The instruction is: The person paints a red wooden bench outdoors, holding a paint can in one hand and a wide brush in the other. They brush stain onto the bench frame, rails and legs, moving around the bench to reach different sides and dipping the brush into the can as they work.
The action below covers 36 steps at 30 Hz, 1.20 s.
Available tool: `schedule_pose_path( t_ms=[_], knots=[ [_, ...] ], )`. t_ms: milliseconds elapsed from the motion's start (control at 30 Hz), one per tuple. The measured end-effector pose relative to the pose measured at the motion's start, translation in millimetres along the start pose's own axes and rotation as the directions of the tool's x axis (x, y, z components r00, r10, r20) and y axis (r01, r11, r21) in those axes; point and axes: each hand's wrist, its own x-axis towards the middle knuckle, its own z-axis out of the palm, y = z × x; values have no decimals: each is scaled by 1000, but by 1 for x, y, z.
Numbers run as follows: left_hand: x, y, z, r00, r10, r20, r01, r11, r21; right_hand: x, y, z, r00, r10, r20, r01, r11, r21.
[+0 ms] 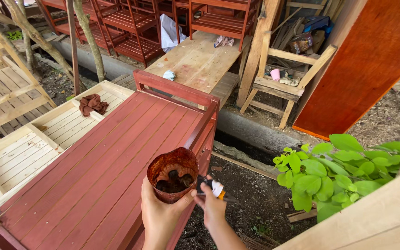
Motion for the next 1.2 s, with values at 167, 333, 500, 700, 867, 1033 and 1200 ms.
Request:
schedule_pose_path(
  t_ms=[167, 333, 500, 700, 867, 1033, 1200],
  knots=[
    [29, -1, 19, 999, -39, -25, 38, 999, -19, 72, -46, 25, 998, -63, 9, 62, 995, 76],
    [73, -4, 53, 992, -120, -37, 123, 990, 66, 144, -91, 48, 993, -116, -4, 116, 990, 79],
    [117, -12, 92, 982, -185, -35, 186, 981, 50, 226, -130, 70, 987, -151, -49, 156, 982, 102],
    [153, -22, 121, 986, -166, -21, 167, 984, 59, 295, -162, 87, 974, -178, -143, 210, 944, 254],
    [171, -29, 134, 979, -202, -30, 203, 976, 76, 289, -144, 80, 979, -161, -126, 173, 981, 91],
    [185, -30, 145, 981, -195, -11, 194, 981, -15, 258, -114, 56, 994, -91, -64, 89, 995, -35],
    [193, -28, 153, 982, -190, -6, 190, 981, 30, 315, -137, 79, 977, -173, -123, 191, 970, 150]
  ],
)
